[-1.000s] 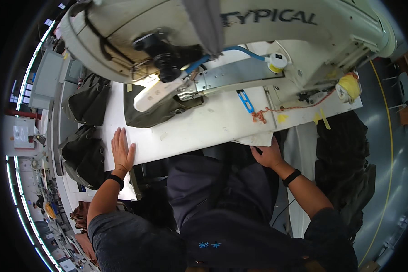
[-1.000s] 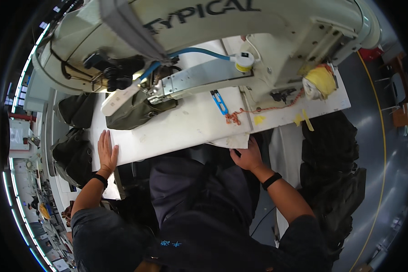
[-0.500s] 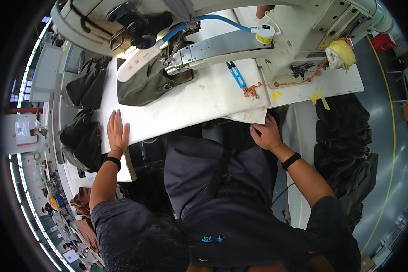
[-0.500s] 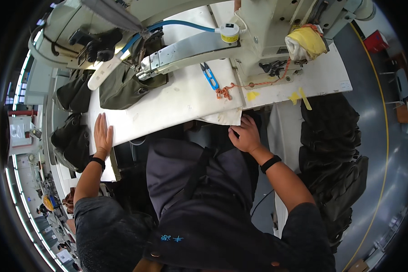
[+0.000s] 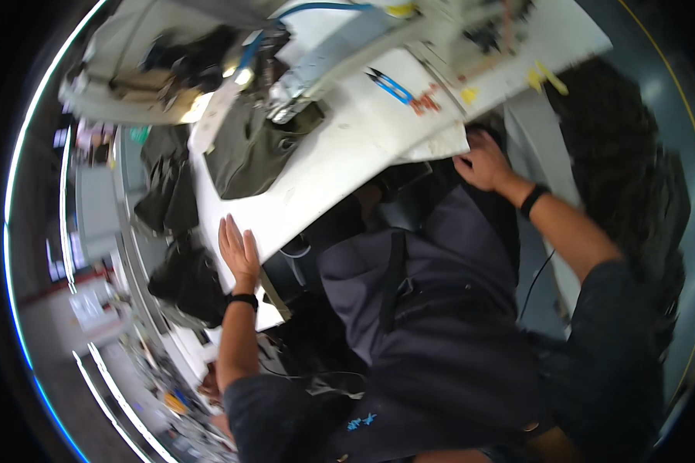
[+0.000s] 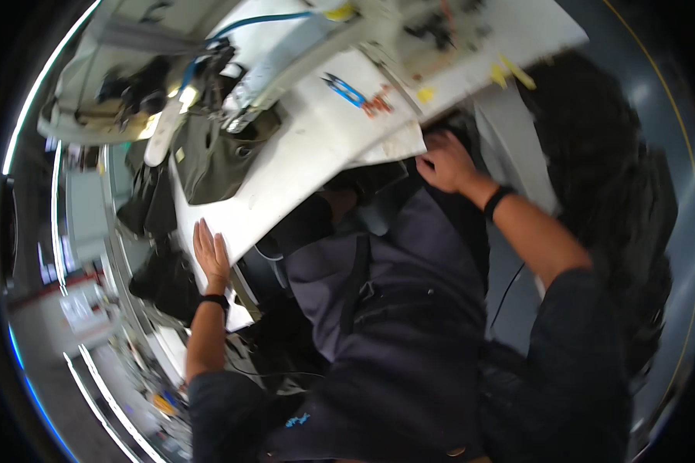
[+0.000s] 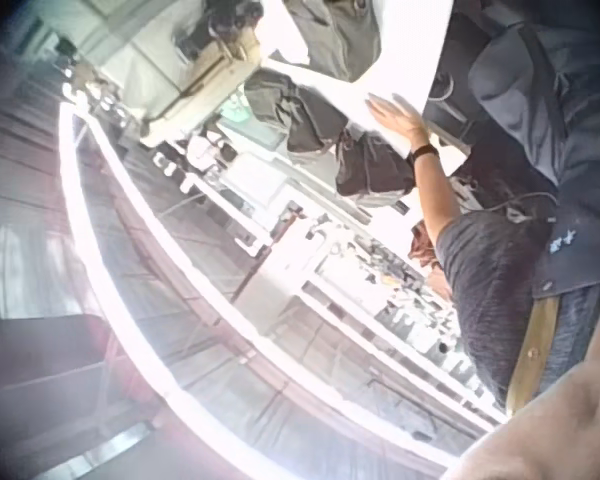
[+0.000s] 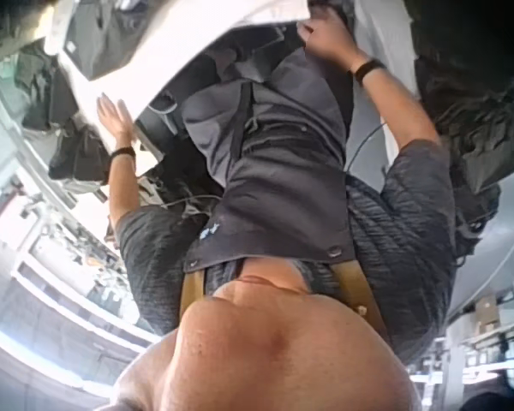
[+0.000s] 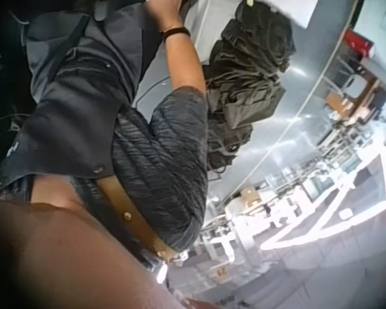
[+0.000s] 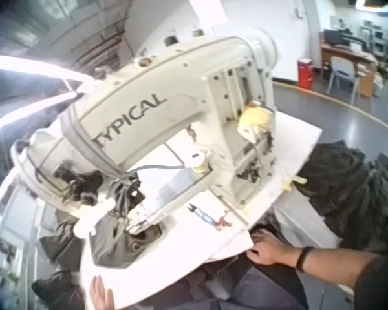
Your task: The person sews zippers onto dark green canvas bags using a sewing machine. They position each bag under the needle, guide the fabric while stitching, and trim threads with scissors. The person handles multiple bags sequentially, inspecting the zipper alignment and stitching quality before moving to the next item.
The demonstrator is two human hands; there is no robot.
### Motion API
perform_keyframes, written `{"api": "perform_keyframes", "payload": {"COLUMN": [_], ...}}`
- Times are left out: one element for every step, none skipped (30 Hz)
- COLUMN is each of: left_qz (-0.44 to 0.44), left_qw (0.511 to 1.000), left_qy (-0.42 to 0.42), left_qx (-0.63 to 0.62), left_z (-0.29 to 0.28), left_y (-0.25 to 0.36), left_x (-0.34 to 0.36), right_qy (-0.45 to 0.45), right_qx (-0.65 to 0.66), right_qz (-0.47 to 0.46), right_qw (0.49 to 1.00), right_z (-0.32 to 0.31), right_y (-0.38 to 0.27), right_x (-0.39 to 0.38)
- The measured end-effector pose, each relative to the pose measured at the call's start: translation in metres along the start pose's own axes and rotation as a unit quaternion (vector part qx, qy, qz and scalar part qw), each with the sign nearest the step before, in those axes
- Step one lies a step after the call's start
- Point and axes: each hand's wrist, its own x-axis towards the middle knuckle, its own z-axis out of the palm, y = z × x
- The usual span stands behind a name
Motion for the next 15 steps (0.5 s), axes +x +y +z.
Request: {"api": "perform_keyframes", "payload": {"left_qz": [0.005, 0.012, 0.001, -0.012, -0.006, -0.015, -0.011, -0.005, 0.011, 0.020, 0.032, 0.046, 0.039, 0.051, 0.030], "left_qw": [1.000, 1.000, 1.000, 1.000, 1.000, 1.000, 1.000, 1.000, 1.000, 0.999, 0.999, 0.998, 0.999, 0.998, 0.999], "left_qy": [-0.005, -0.002, 0.003, 0.002, 0.010, 0.000, 0.009, 0.010, 0.015, 0.018, 0.015, 0.025, 0.010, 0.015, -0.005], "left_qx": [0.001, -0.005, -0.013, -0.016, -0.029, -0.021, -0.019, -0.016, -0.017, -0.017, -0.017, -0.030, -0.022, -0.025, -0.013], "left_z": [0.003, 0.006, 0.010, 0.013, 0.016, 0.018, 0.021, 0.021, 0.022, 0.021, 0.021, 0.021, 0.022, 0.024, 0.025], "left_y": [-0.004, -0.008, -0.011, -0.015, -0.018, -0.020, -0.022, -0.024, -0.026, -0.028, -0.030, -0.032, -0.035, -0.038, -0.041], "left_x": [0.001, 0.001, 0.001, 0.000, 0.000, 0.001, 0.000, 0.000, 0.001, 0.001, 0.002, 0.001, 0.002, 0.002, 0.001], "right_qy": [-0.008, -0.034, -0.027, -0.022, -0.027, -0.012, -0.017, -0.019, -0.026, -0.002, 0.003, -0.019, -0.033, -0.028, -0.010], "right_qx": [-0.014, -0.029, -0.029, -0.034, -0.035, -0.032, -0.046, -0.053, -0.067, -0.074, -0.081, -0.088, -0.080, -0.089, -0.086], "right_qz": [0.007, 0.027, 0.030, 0.031, 0.034, 0.009, 0.018, 0.016, 0.020, 0.000, -0.005, 0.012, 0.027, 0.027, 0.017], "right_qw": [1.000, 0.999, 0.999, 0.999, 0.998, 0.999, 0.999, 0.998, 0.997, 0.997, 0.997, 0.996, 0.996, 0.995, 0.996], "right_z": [0.001, 0.001, 0.001, 0.000, 0.000, -0.001, -0.001, -0.002, -0.003, -0.004, -0.004, -0.002, -0.004, -0.003, -0.003], "right_y": [0.001, 0.003, 0.003, 0.004, 0.003, 0.003, 0.002, 0.002, 0.002, 0.003, 0.004, 0.005, 0.007, 0.009, 0.009], "right_x": [-0.001, -0.004, -0.007, -0.010, -0.013, -0.016, -0.019, -0.023, -0.027, -0.032, -0.038, -0.045, -0.054, -0.062, -0.071]}}
